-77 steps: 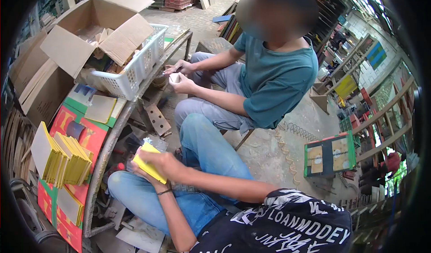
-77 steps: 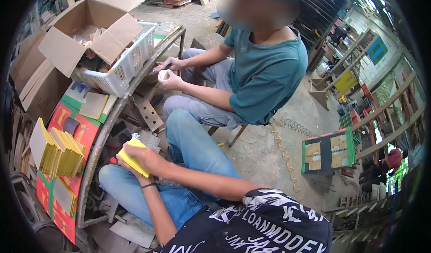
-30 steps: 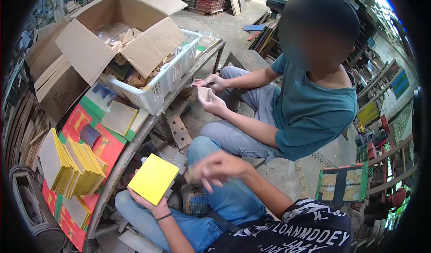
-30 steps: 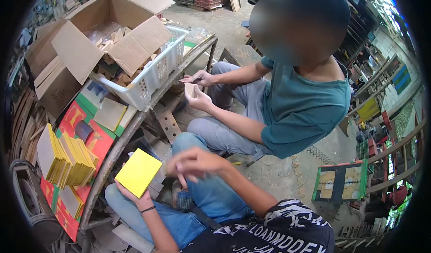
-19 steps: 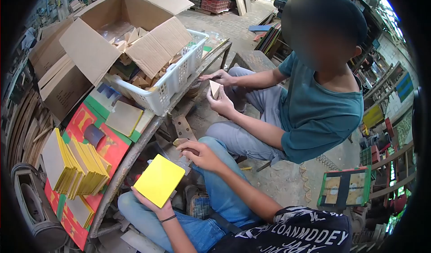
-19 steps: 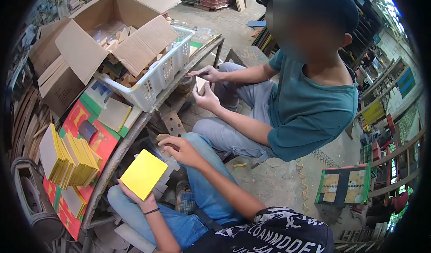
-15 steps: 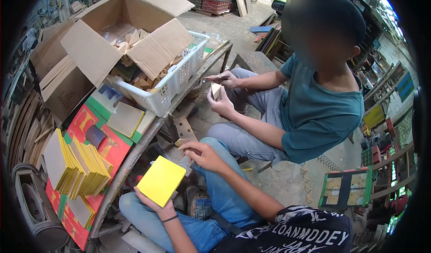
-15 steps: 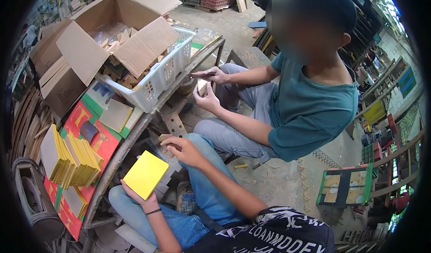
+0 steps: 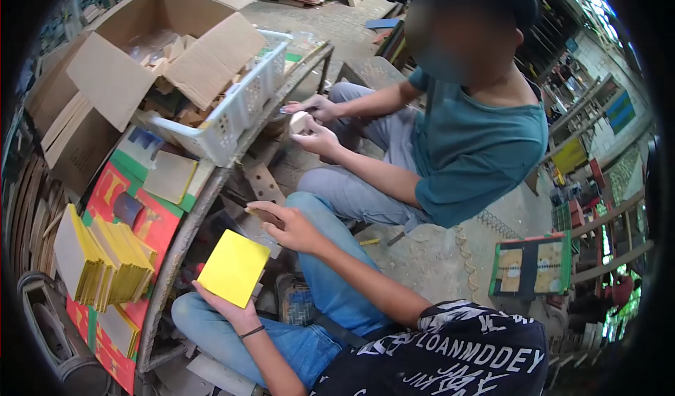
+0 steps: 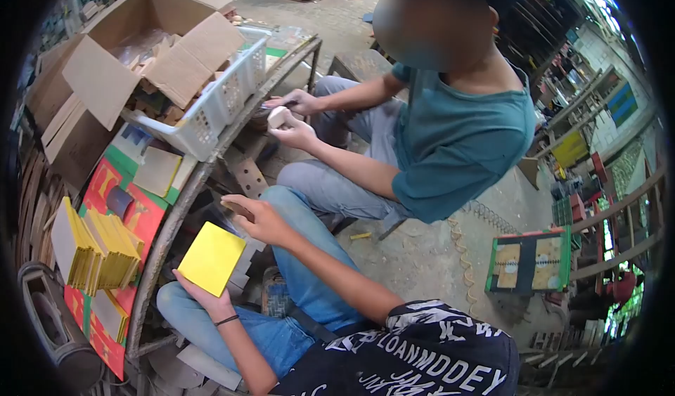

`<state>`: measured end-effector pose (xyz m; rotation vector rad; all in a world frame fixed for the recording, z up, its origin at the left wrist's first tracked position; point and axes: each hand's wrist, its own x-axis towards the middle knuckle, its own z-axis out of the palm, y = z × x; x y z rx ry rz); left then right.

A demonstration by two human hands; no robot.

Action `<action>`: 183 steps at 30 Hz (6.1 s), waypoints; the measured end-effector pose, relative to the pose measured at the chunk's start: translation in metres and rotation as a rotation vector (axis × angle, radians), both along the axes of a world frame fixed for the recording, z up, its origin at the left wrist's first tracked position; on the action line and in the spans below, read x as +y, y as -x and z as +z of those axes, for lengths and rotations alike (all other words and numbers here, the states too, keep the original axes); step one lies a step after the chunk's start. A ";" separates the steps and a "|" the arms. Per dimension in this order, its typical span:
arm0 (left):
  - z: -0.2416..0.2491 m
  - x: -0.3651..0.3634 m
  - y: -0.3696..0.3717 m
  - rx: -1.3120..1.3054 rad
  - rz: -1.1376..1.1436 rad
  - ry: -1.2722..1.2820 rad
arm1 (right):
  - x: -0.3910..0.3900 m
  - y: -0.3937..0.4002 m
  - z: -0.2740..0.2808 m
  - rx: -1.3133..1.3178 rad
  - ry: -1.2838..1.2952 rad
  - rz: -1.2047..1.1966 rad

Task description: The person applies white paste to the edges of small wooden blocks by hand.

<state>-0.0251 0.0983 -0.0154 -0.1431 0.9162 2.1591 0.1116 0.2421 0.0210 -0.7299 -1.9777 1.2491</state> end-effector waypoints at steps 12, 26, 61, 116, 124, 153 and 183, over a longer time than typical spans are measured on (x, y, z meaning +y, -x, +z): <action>0.007 -0.006 -0.003 -0.056 -0.088 0.077 | -0.010 -0.006 0.013 0.061 0.070 -0.038; 0.009 -0.001 -0.006 -0.091 -0.131 0.036 | -0.010 0.003 0.002 0.074 -0.122 -0.065; 0.006 0.006 -0.015 -0.075 -0.201 0.115 | -0.013 0.001 0.007 0.049 -0.083 0.004; -0.014 0.017 -0.032 0.423 -0.289 0.002 | -0.053 0.036 -0.005 -0.062 -0.383 0.219; -0.005 0.018 -0.035 0.463 -0.305 0.067 | -0.054 0.021 -0.020 -0.145 -0.361 0.109; 0.007 -0.002 -0.039 0.199 -0.196 0.139 | 0.013 0.026 0.006 -0.229 -0.261 -0.070; 0.045 -0.023 -0.039 0.071 0.017 -0.069 | -0.043 0.027 0.049 0.128 -0.005 -0.187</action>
